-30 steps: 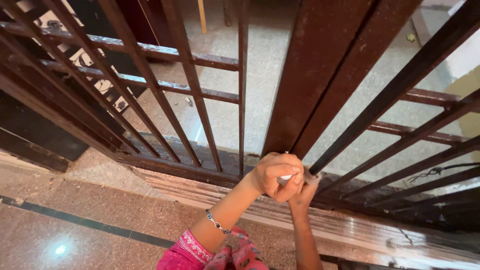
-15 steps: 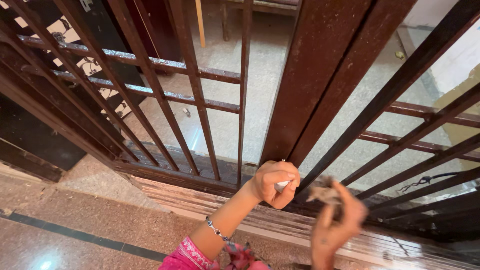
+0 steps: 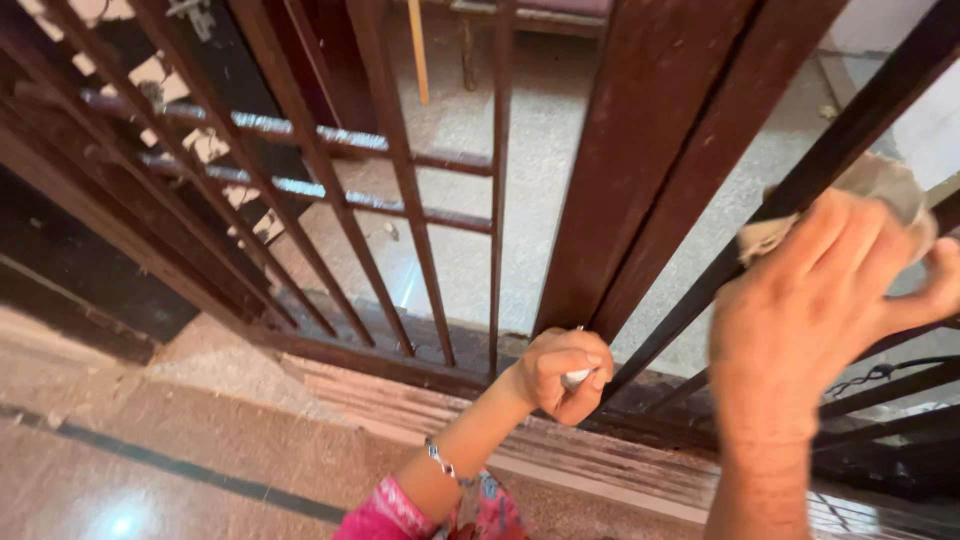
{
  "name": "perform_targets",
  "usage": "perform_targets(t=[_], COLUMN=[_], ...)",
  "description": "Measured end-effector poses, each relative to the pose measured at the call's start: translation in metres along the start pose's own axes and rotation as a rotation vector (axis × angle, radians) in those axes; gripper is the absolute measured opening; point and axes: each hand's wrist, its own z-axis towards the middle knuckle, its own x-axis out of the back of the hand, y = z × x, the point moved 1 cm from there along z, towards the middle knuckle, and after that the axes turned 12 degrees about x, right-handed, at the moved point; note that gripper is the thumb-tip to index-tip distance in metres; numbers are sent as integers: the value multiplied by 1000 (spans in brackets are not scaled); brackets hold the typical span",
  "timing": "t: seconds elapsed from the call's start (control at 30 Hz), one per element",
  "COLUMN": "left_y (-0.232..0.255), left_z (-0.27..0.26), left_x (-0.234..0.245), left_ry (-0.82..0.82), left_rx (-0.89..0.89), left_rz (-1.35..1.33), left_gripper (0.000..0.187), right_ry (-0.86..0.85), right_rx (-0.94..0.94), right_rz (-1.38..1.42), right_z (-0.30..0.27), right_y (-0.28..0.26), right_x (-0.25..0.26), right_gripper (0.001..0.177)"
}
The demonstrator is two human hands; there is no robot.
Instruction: The person cleans a brown metal security gate by spraying a liquid cleaner and wiping the bars with a cloth. They systematically work across the lower section of the gate, spraying and wiping each bar.
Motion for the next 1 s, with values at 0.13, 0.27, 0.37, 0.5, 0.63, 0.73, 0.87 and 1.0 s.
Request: perform_targets(t=[0.13,0.27,0.37,0.5,0.63,0.73,0.87,1.0], left_y=[2,3,4,2,1,1,1,-1], left_z=[2,1,0,2,1,-2,-1,-2], left_x=[0,0,1,0,-1,-1,-1,0], left_ry=[-19,5,-2,4,10,19,11,2], left_rx=[23,15,23,7,5,17,13,10], left_rz=[-16,25,5,5,-3,25,11,20], left_gripper=[38,38,36,34,33,34,37,39], right_ry=[-408,-109,126,333,389,519,456,310], right_rx=[-76,-27,-25,-156,-288,-240,-180,-314], right_rz=[203,103,113,429,713,849,827,811], right_z=[10,-6,-23,-30,-38,-36,-34,-24], right_y=[24,11,6,-15,-16,-8,-44,-70], right_x=[-5,-33,-46,-48,-19,-9,3,8], right_gripper=[9,18,25,33,50,28,39,47])
